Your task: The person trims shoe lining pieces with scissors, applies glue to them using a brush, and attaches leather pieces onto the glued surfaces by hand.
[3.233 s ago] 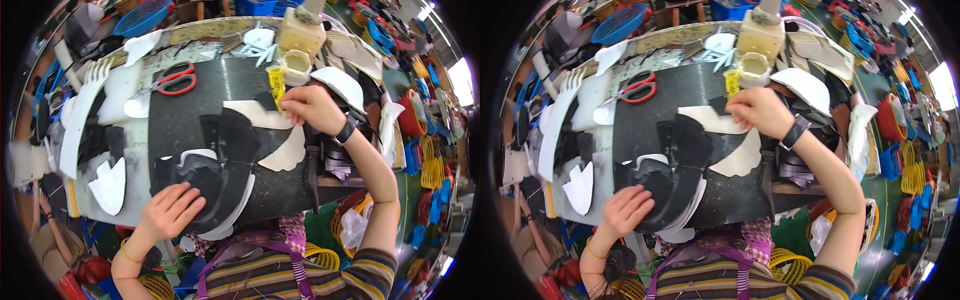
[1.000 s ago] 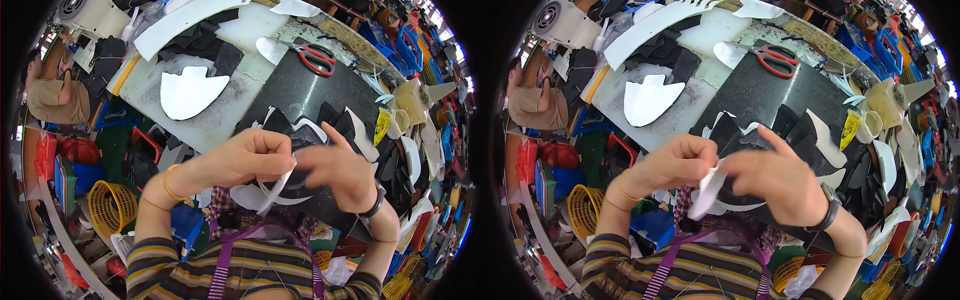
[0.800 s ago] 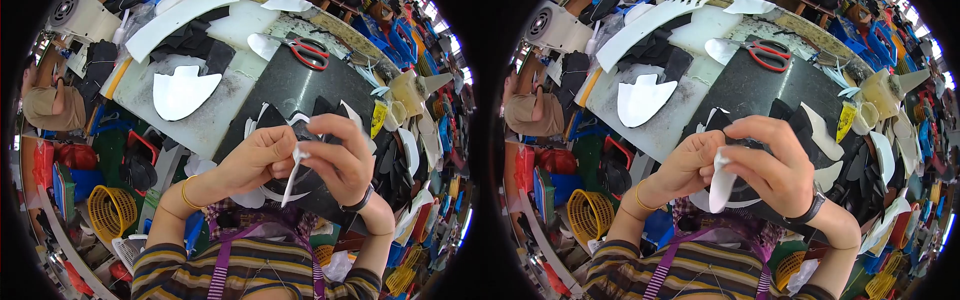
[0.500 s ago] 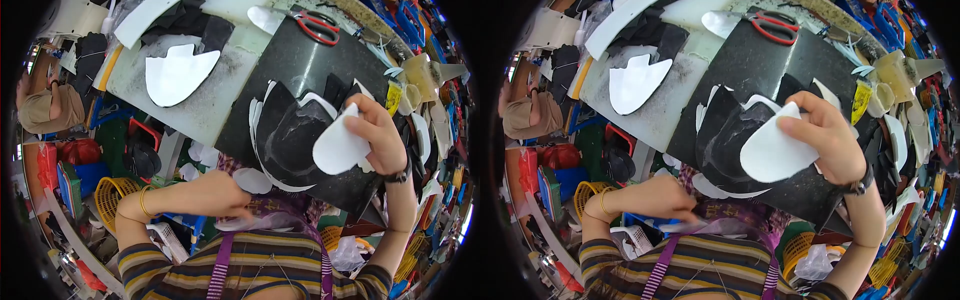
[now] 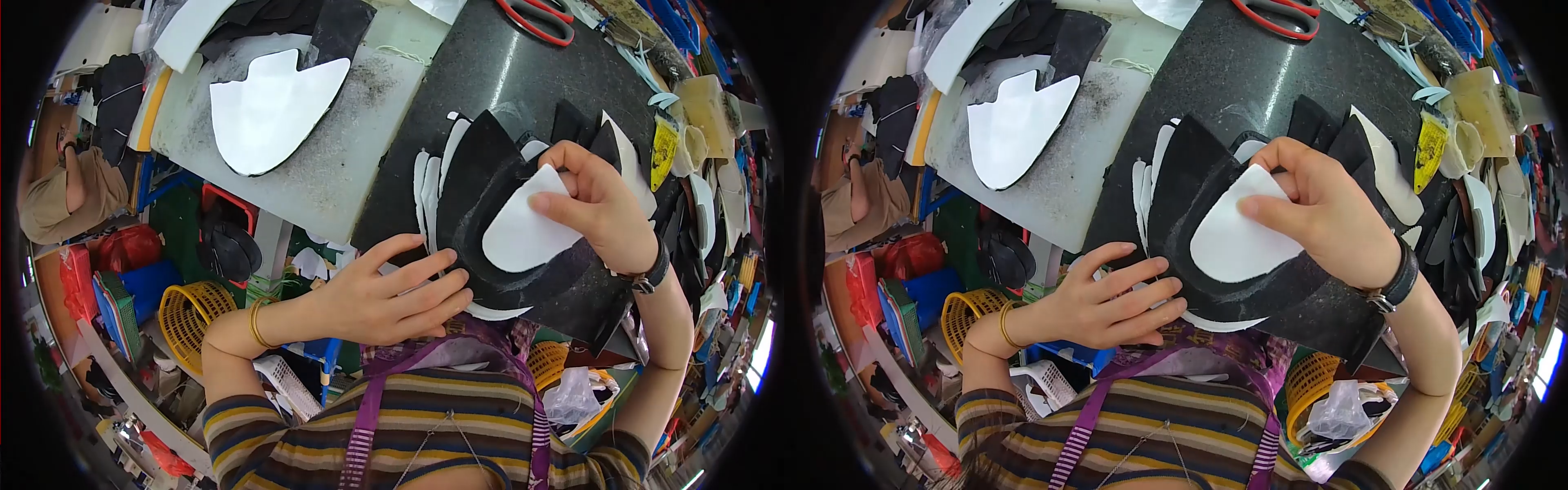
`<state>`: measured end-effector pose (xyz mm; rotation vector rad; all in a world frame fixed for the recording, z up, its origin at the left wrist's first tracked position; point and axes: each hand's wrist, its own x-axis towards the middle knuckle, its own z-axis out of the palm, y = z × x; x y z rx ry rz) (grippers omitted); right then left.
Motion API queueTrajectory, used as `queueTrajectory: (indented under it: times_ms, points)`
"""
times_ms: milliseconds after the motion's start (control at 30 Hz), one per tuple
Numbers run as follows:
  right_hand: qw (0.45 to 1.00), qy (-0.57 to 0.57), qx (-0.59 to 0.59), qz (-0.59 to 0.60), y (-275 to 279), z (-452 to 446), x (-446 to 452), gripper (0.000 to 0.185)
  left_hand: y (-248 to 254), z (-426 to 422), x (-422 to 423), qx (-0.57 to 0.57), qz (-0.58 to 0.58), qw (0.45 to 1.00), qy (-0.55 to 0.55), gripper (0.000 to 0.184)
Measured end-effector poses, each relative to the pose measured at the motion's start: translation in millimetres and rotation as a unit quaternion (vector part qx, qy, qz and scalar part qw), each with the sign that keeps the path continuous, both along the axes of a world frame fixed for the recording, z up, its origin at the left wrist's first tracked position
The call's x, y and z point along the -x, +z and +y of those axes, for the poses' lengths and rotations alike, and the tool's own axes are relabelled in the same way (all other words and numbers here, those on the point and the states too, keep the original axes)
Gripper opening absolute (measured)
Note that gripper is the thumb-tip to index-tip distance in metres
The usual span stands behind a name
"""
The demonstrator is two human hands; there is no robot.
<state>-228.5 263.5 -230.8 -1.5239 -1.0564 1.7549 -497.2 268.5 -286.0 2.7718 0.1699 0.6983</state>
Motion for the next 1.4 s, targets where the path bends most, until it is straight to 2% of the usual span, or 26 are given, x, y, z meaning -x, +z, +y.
queueTrajectory:
  times_ms: [400, 500, 533, 600, 733, 767, 833, 900, 933, 967, 1033, 1100, 1167, 1200, 1233, 1300, 1333, 1367, 1400]
  points:
    - [1.000, 0.016, 0.007, -0.001, -9, 0, -1, 0.020, -5, 4, -3, 0.010, -0.005, 1.000, -0.014, 0.035]
    - [1.000, 0.012, 0.005, -0.015, -8, -1, 0, 0.022, 10, 8, -12, 0.040, 0.075, 0.996, -0.025, 0.031]
    - [0.991, 0.029, -0.066, -0.113, -2, -3, 3, 0.023, 12, 8, -14, 0.034, 0.068, 0.997, -0.019, 0.028]
    - [0.929, 0.060, -0.200, -0.307, 15, -9, 12, 0.025, 16, 9, -15, 0.050, 0.082, 0.995, -0.024, 0.031]
    - [0.909, 0.073, -0.268, -0.310, -2, -4, 1, 0.028, 20, 10, -16, 0.039, 0.092, 0.995, -0.027, 0.034]
    - [0.915, 0.081, -0.246, -0.308, 2, -2, 2, 0.028, 21, 10, -16, 0.037, 0.101, 0.994, -0.020, 0.034]
    - [0.896, 0.081, -0.308, -0.309, -15, -4, -3, 0.029, 22, 8, -15, 0.033, 0.102, 0.994, -0.026, 0.033]
    - [0.893, 0.116, -0.265, -0.346, -17, -6, 0, 0.033, 23, 5, -16, 0.032, 0.097, 0.995, -0.019, 0.034]
    - [0.863, 0.098, -0.325, -0.375, -21, -13, 3, 0.037, 26, 5, -18, 0.031, 0.100, 0.994, -0.019, 0.034]
    - [0.833, 0.131, -0.302, -0.445, -10, -16, 9, 0.038, 29, 7, -21, 0.030, 0.105, 0.994, -0.014, 0.035]
    - [0.774, 0.031, -0.405, -0.486, -10, -23, 10, 0.029, 34, 11, -30, 0.071, 0.089, 0.993, 0.006, 0.034]
    - [0.729, 0.034, -0.491, -0.475, -1, -35, -1, 0.022, 43, 16, -51, 0.039, 0.078, 0.996, 0.004, 0.022]
    - [0.708, -0.023, -0.534, -0.461, 3, -58, -22, 0.011, 47, 23, -76, 0.062, 0.028, 0.997, -0.026, 0.024]
    - [0.740, -0.068, -0.499, -0.445, 13, -76, -41, 0.014, 42, 25, -77, 0.103, 0.043, 0.993, -0.030, 0.024]
    - [0.698, -0.049, -0.468, -0.541, 28, -99, -69, 0.019, 36, 22, -80, 0.143, 0.059, 0.988, -0.030, 0.024]
    - [0.630, -0.293, -0.314, -0.647, 43, -148, -126, 0.016, 31, 17, -84, 0.178, 0.068, 0.982, -0.009, 0.024]
    - [0.578, -0.504, -0.261, -0.587, 32, -176, -168, 0.014, 30, 10, -82, 0.178, 0.066, 0.982, 0.013, 0.023]
    - [0.529, -0.533, -0.228, -0.619, 30, -206, -202, 0.014, 29, 5, -81, 0.176, 0.066, 0.982, 0.037, 0.023]
    - [0.492, -0.411, -0.091, -0.762, 17, -256, -243, 0.019, 31, 3, -82, 0.191, 0.055, 0.979, 0.047, 0.023]
